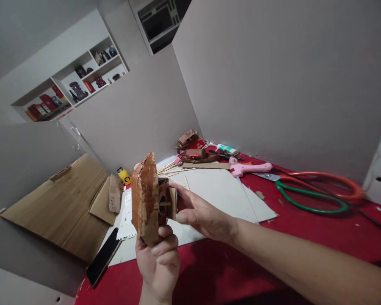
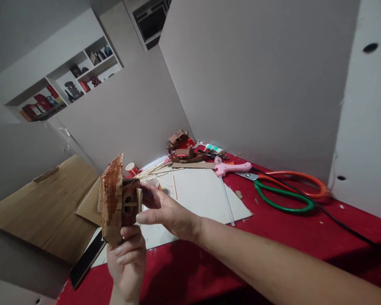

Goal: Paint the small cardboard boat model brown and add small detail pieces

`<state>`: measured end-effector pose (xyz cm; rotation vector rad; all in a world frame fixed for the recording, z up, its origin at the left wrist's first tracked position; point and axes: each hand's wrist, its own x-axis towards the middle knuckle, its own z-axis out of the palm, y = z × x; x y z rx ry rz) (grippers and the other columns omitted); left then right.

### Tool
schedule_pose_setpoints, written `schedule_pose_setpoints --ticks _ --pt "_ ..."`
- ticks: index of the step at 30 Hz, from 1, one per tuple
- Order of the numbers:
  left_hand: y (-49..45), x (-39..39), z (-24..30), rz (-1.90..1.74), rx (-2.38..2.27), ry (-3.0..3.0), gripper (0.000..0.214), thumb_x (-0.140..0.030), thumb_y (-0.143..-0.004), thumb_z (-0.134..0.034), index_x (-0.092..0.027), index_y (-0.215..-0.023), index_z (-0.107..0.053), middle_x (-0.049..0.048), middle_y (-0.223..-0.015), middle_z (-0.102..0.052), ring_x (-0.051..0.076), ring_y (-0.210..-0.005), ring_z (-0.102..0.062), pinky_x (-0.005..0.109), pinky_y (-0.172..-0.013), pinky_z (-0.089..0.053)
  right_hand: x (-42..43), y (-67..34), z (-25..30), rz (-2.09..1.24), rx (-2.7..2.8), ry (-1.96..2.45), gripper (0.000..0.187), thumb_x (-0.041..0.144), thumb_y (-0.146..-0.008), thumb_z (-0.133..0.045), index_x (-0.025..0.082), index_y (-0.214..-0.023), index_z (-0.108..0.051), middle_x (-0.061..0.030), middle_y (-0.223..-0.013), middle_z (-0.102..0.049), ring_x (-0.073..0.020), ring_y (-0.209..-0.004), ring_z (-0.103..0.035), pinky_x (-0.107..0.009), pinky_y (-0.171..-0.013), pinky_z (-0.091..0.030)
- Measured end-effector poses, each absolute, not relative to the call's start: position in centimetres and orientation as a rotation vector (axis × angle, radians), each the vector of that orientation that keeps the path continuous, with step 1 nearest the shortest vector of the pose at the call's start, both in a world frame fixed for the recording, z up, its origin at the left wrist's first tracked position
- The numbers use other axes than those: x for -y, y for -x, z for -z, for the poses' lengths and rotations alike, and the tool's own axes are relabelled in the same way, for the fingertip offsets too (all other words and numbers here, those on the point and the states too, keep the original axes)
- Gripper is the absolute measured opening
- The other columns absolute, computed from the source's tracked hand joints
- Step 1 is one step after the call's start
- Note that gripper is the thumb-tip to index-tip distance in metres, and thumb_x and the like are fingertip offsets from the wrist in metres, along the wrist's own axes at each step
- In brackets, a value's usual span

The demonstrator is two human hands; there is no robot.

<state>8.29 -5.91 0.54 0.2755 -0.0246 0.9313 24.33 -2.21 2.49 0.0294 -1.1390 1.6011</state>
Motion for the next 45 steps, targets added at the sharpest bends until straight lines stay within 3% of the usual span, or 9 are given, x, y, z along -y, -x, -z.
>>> schedule_pose_setpoints --ticks 5,17,22,25,30,36,41,45 --pt "-8.4 6.2 -0.7 -0.945 -0.003 -0.272 0.005 -0.013 -0.08 -0.066 -0.013 -0.084 -0.064 0.0057 -0.08 -0.073 0.003 -0.056 -0.065 0.007 -0.048 -0.049 2.0 -24.2 -2.6 -1.615 1.14 -0.044 0.062 0.036 -0.067 -0.085 0.025 -0.122 -0.058 -0.0038 -0.117 -0.064 -0.0194 -0.106 -0.058 -0.034 -0.097 -0.04" --pt "-8.6 6.2 -0.5 -0.905 0.029 -0.265 0.01 -0.012 -0.078 -0.065 -0.01 -0.088 -0.064 0.0082 -0.084 -0.073 0.005 -0.06 -0.066 0.009 -0.051 -0.05 1.4 -24.1 -2.1 -1.646 1.172 -0.091 0.059 0.038 -0.072 -0.082 0.022 -0.123 -0.059 -0.0042 -0.109 -0.068 -0.0195 -0.103 -0.061 -0.033 -0.093 -0.043" --pt "-8.6 6.1 -0.3 -0.953 -0.067 -0.27 0.006 -0.018 -0.081 -0.063 -0.013 -0.084 -0.064 0.0064 -0.081 -0.071 0.004 -0.055 -0.062 0.009 -0.048 -0.048 1.6 -24.0 -2.0 -1.626 1.183 -0.099 0.054 0.042 -0.074 -0.08 0.021 -0.12 -0.06 -0.0036 -0.102 -0.069 -0.019 -0.094 -0.063 -0.034 -0.09 -0.046" --pt "-8.7 5.9 -0.5 -0.988 -0.161 -0.266 0.012 -0.024 -0.082 -0.065 -0.012 -0.086 -0.065 0.0064 -0.079 -0.07 0.004 -0.053 -0.058 0.01 -0.046 -0.047 1.8 -24.0 -1.9 -1.603 1.134 -0.034 0.048 0.041 -0.073 -0.081 0.022 -0.113 -0.062 -0.0022 -0.097 -0.069 -0.0179 -0.092 -0.063 -0.03 -0.084 -0.046" --pt "-8.8 5.6 -1.0 -0.945 -0.258 -0.257 0.023 -0.032 -0.084 -0.069 -0.009 -0.085 -0.065 0.0094 -0.08 -0.068 0.004 -0.054 -0.055 0.011 -0.048 -0.047 1.9 -24.3 -1.4 -1.613 1.006 0.05 0.054 0.039 -0.071 -0.084 0.024 -0.118 -0.061 -0.0025 -0.102 -0.068 -0.0178 -0.091 -0.062 -0.031 -0.083 -0.047" --pt "-8.7 5.3 -1.6 -0.928 -0.357 -0.242 0.031 -0.036 -0.095 -0.055 -0.008 -0.092 -0.067 0.0107 -0.082 -0.069 0.006 -0.055 -0.058 0.016 -0.053 -0.053 2.1 -24.6 -0.7 -1.568 0.92 0.046 0.041 0.035 -0.073 -0.082 0.025 -0.111 -0.067 -0.0004 -0.103 -0.069 -0.0154 -0.093 -0.062 -0.026 -0.084 -0.049" --pt "-9.2 5.3 -2.3 -1.013 -0.517 -0.279 0.042 -0.037 -0.103 -0.036 -0.011 -0.092 -0.066 0.0084 -0.08 -0.068 0.006 -0.051 -0.059 0.018 -0.05 -0.053 2.2 -24.7 -0.3 -1.52 0.867 0.1 0.043 0.033 -0.075 -0.08 0.027 -0.116 -0.066 -0.0015 -0.111 -0.069 -0.0194 -0.102 -0.063 -0.034 -0.092 -0.05" --pt "-9.6 5.4 -2.8 -1.099 -0.657 -0.325 0.035 -0.033 -0.103 -0.039 -0.012 -0.094 -0.065 0.0043 -0.074 -0.067 0.006 -0.045 -0.057 0.017 -0.044 -0.053 2.4 -24.6 0.0 -1.496 0.81 0.158 0.047 0.031 -0.073 -0.081 0.028 -0.117 -0.064 -0.0023 -0.114 -0.069 -0.0215 -0.103 -0.063 -0.038 -0.093 -0.052"
